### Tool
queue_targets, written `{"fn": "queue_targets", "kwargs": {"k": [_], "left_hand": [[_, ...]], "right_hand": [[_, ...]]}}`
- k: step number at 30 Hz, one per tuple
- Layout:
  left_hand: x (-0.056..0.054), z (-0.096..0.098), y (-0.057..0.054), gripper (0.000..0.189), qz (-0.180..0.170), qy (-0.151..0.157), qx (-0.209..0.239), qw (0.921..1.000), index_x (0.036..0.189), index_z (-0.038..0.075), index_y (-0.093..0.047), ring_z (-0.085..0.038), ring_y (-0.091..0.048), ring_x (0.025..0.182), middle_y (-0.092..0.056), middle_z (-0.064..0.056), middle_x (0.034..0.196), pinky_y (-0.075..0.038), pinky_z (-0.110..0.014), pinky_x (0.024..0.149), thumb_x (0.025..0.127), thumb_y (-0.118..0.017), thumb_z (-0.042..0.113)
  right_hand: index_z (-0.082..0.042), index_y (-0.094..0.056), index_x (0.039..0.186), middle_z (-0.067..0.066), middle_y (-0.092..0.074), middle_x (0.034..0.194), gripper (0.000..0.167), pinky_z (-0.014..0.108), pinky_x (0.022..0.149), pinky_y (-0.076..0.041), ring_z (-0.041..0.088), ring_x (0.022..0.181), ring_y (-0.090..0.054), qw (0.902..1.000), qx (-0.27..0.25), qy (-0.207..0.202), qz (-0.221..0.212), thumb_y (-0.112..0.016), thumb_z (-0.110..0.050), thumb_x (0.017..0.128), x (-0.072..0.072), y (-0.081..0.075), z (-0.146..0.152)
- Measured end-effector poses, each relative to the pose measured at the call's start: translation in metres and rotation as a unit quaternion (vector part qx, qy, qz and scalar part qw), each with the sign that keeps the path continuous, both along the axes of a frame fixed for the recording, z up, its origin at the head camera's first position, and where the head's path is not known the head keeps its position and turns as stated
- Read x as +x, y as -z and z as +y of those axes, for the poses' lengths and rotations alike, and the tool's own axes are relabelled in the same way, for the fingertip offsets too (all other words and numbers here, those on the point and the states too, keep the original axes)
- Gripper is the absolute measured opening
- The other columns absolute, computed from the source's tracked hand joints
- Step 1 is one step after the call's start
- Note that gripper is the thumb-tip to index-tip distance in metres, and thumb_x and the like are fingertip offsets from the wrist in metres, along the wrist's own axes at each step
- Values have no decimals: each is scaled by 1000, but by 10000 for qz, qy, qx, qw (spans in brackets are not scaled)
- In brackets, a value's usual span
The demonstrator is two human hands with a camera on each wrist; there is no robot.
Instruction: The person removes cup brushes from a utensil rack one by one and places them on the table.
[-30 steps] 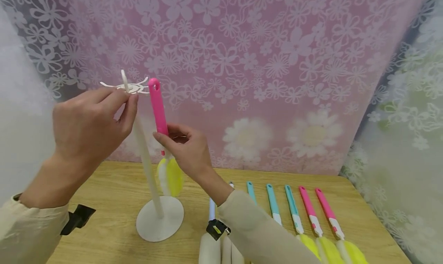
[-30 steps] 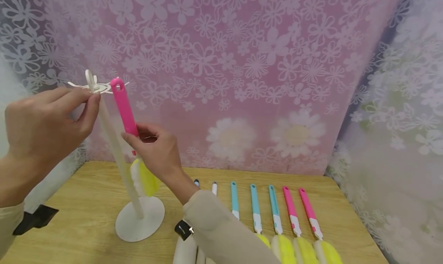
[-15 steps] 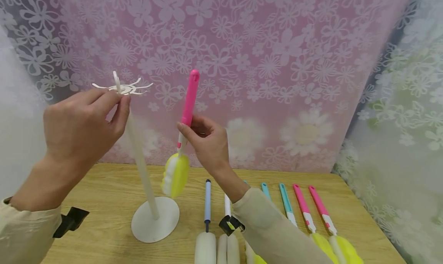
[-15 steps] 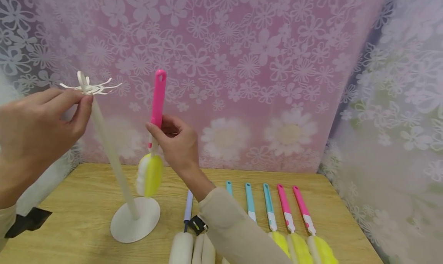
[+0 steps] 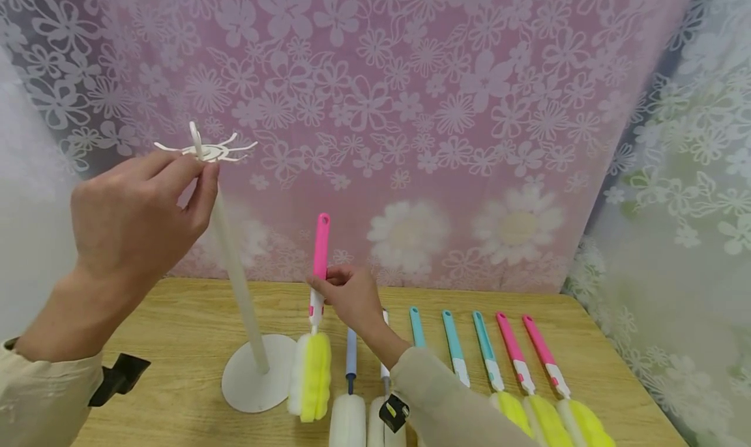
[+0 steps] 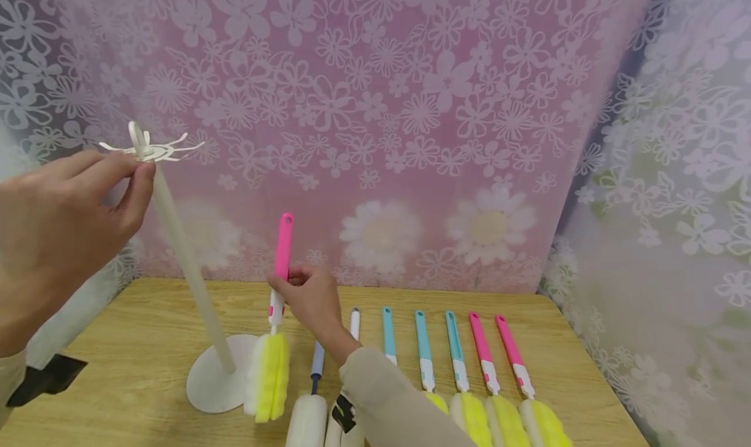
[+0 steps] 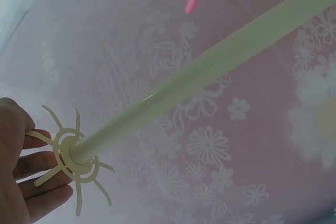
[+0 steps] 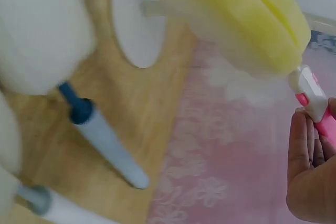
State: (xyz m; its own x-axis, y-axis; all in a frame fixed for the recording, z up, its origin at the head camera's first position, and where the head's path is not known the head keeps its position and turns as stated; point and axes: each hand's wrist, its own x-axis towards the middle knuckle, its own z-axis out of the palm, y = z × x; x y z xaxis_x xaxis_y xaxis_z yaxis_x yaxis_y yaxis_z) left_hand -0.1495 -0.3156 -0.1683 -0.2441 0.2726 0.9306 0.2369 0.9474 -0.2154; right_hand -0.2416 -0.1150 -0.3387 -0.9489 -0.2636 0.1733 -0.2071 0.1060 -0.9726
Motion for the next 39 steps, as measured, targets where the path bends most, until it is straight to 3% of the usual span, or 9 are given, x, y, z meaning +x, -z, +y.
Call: {"fn": "queue_targets", "kwargs": {"k": [9,16,20,24,31,39], "left_hand": [[-1,1,-1,39,45,-29,-9,10000,79,2,-67,-33,-58,51,-69,-15,78,-38,-44,37,96,-45,29],[-1,-1,1,40,53,-96,46,9999,82,1,-69,-35,-61,57,-69,-16,81,-41,-46,40,97,-45,29],[-2,-1,1,39,28,-95,72,9999,81,1,-69,-35,-62,58,-69,-16,81,-41,-46,41,96,-46,29],[-2,-1,2,39,17,-116,74,9999,80,0,-68,-35,-62,59,-69,-16,81,-42,-46,42,97,-46,28],[0,-1,1,40,38,-113,83,9999,79,0,-68,-35,-62,58,-69,-16,81,-42,-45,43,97,-45,28],[-3,-1,2,39,64,-12,147,9999,81,1,-69,-34,-63,60,-69,-15,81,-42,-46,42,97,-46,29]], "right_hand": [[-2,-71,82,5,-67,70,21,34,61,-57,21,62,-68,9932,790,-305,-800,-77,-22,80,-3,39,-2],[-1,-71,75,7,-66,63,20,39,60,-57,32,68,-69,9873,1179,-451,-967,-78,-19,79,-3,57,-2],[-2,-71,74,7,-67,62,19,37,58,-56,31,67,-70,9830,1363,-492,-1128,-78,-19,79,-4,64,-1],[-3,-71,70,10,-66,60,20,35,56,-56,30,62,-69,9733,1870,-564,-1202,-78,-20,79,-5,69,-1],[-4,-67,64,10,-65,57,25,30,51,-54,25,57,-68,9600,2533,-520,-1074,-77,-20,80,-6,75,-2],[1,-67,66,10,-64,56,20,29,51,-54,24,56,-68,9586,2588,-735,-935,-73,-9,82,-5,81,1]]}}
